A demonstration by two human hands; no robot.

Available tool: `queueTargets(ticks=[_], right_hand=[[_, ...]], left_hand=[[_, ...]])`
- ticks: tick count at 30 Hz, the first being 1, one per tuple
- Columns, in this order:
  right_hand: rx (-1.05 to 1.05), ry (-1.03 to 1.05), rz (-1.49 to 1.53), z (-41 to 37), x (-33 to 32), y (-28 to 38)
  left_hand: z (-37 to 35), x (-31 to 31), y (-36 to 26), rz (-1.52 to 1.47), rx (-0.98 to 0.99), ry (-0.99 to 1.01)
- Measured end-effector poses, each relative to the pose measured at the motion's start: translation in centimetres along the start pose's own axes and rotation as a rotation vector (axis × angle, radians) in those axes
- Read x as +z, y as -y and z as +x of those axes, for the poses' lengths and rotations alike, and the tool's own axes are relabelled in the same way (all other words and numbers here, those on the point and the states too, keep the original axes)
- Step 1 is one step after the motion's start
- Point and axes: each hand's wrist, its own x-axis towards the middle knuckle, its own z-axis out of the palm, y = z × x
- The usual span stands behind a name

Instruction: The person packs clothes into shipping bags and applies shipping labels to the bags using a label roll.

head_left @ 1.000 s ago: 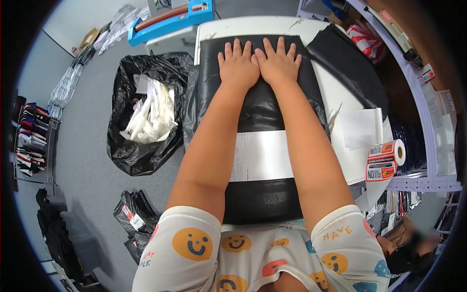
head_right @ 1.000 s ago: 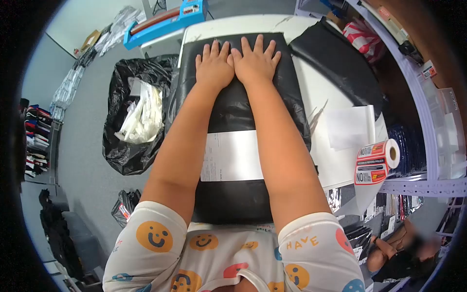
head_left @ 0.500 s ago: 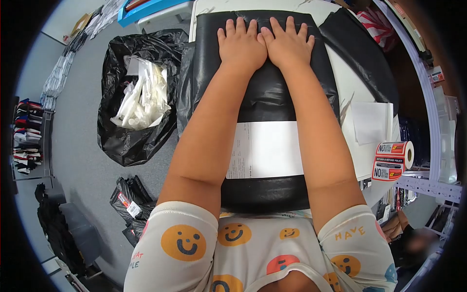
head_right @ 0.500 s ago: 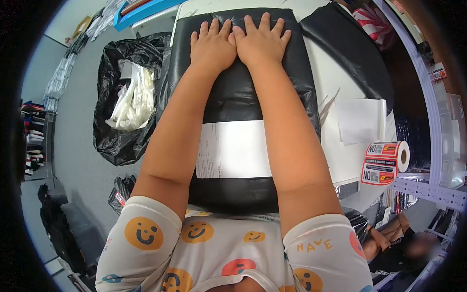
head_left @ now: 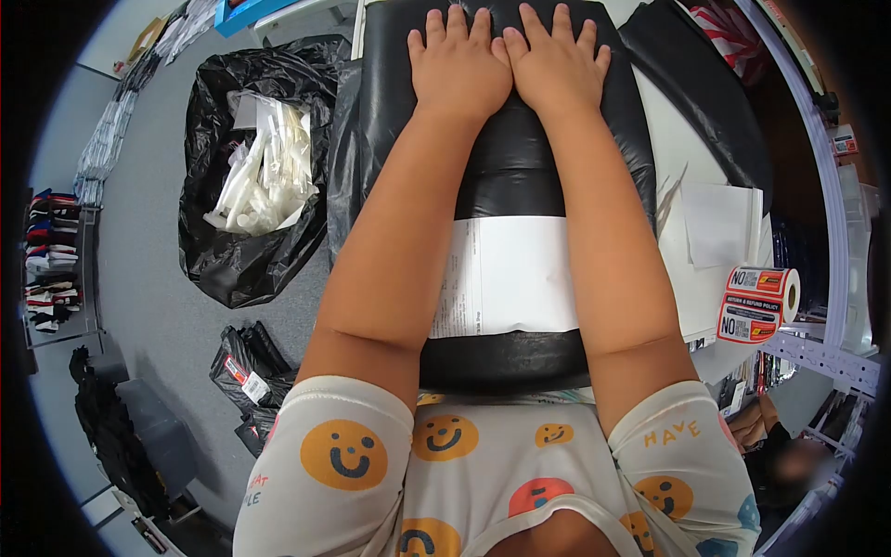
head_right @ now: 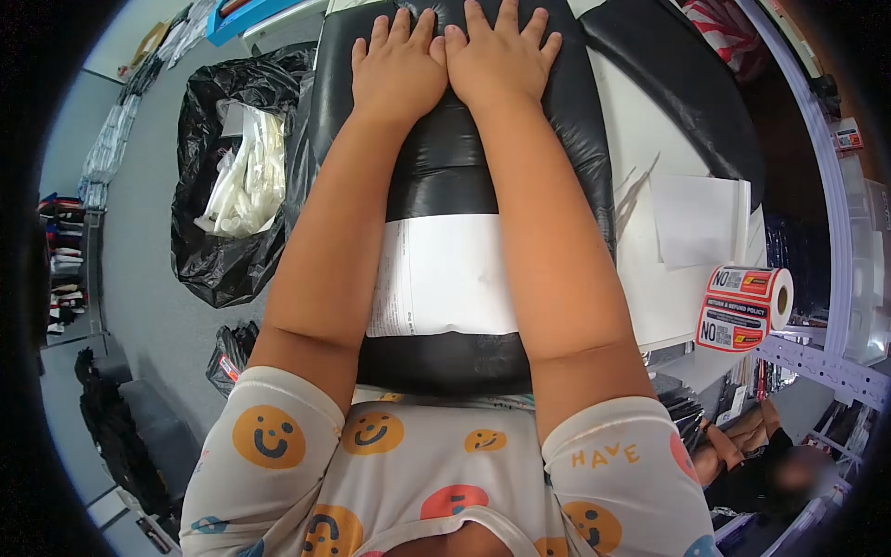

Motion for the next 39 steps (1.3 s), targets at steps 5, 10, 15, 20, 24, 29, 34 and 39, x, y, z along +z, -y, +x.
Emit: queueTargets(ticks=[5, 10, 15, 20, 24, 29, 34, 39], right_hand=[[-0.076, -0.219, -0.06, 0.4, 4.0, -1.6], [-0.074, -0.26, 0.051, 0.3, 3.7, -1.5], [-0.251, -0.506, 0.358, -0.4, 3.0, -1.9], [-0.417, -0.212, 0.769, -6.4, -0.6, -2.7], [-0.504, -0.153, 0.513, -12.0, -2.1, -4.4], [-0.484, -0.215, 0.351, -13.4, -3.0, -5.1], [-0.503, -0.213, 0.308, -12.8, -2.1, -5.5], [-0.518, -0.24, 0.262, -12.0, -1.4, -5.7]], left_hand=[[-0.1, -0.4, 0.8, -0.207, 0.112, -0.063], [-5.2, -5.6, 0.6, -0.639, 0.264, 0.081], [-11.9, -10.9, -0.8, -0.314, 0.26, 0.183], [-13.1, -10.0, -0.6, -0.288, 0.18, 0.279], [-13.3, -9.4, -0.9, -0.297, 0.114, 0.238], [-12.7, -9.5, -0.9, -0.301, 0.12, 0.002], [-12.1, -9.1, -0.4, -0.304, 0.161, -0.045], [-11.9, -8.8, -0.7, -0.305, 0.184, -0.071]])
